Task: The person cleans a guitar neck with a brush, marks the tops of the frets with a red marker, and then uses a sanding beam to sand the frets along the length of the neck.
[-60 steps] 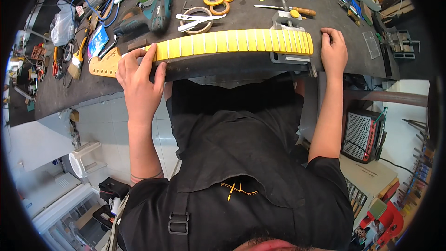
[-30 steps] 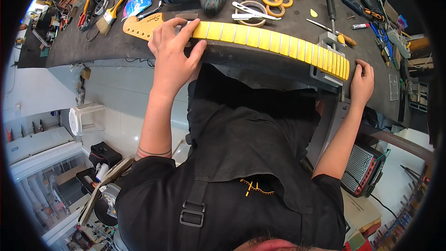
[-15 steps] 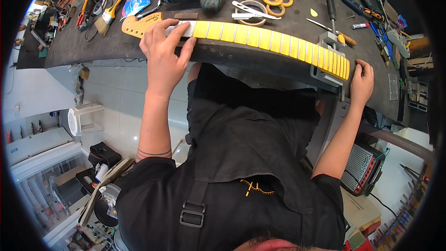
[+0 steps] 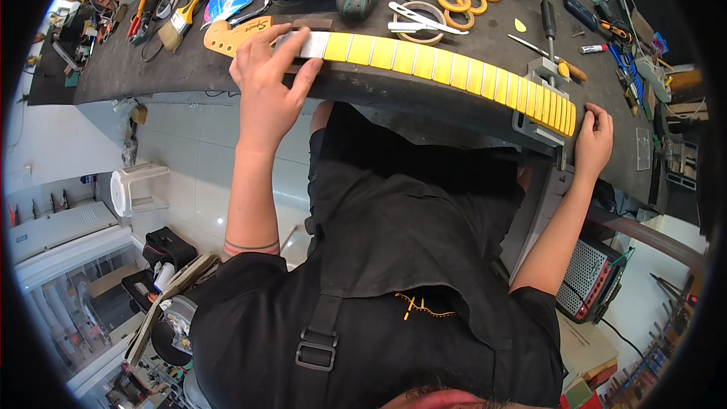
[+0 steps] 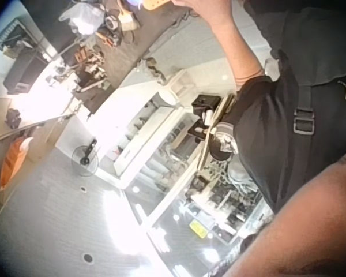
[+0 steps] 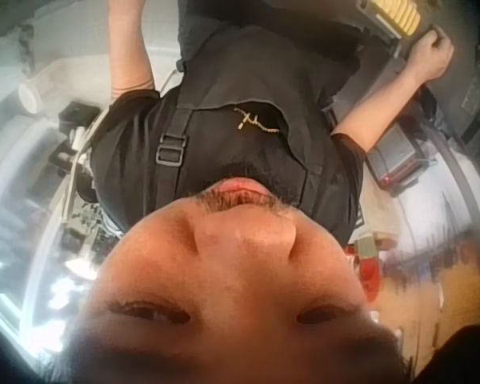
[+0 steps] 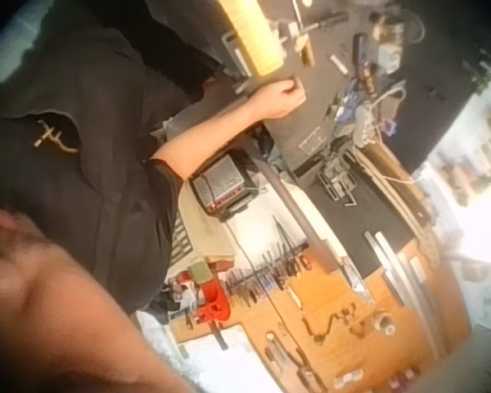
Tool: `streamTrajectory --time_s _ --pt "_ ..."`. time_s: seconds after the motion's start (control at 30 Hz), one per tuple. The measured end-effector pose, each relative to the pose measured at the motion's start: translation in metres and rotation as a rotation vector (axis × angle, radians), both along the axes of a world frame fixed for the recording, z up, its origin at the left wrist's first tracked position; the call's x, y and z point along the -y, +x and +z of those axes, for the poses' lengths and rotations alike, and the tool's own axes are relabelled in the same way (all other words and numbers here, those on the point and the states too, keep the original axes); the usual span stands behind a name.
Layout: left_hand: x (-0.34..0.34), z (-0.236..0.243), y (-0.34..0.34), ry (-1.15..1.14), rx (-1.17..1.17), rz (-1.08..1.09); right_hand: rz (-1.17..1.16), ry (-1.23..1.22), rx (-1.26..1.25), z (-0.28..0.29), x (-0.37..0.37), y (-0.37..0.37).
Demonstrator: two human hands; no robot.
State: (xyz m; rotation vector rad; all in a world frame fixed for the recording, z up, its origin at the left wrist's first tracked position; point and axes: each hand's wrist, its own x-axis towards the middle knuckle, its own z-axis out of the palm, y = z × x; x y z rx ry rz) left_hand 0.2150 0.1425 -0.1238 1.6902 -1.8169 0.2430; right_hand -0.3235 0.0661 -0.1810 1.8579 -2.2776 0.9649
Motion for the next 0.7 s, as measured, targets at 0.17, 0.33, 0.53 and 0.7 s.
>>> streamTrajectory --time_s 0.17,0.33,0.53,0.7 --pt "-0.007 -0.004 0.014 -0.093 0.081 -0.064 0.003 -0.004 -0.003 0.001 -0.001 0.002" --pt "-0.007 0.001 0.013 -0.149 0.053 -0.115 0.009 -0.036 -0.023 0.002 -0.003 0.000" --pt "-0.004 -0.004 -0.001 -0.154 0.035 -0.126 0.002 -0.077 0.011 0.007 -0.001 0.008" --pt "-0.005 -0.002 -0.002 -0.151 0.079 -0.179 -0.032 -0.083 0.031 0.008 -0.004 0.011"
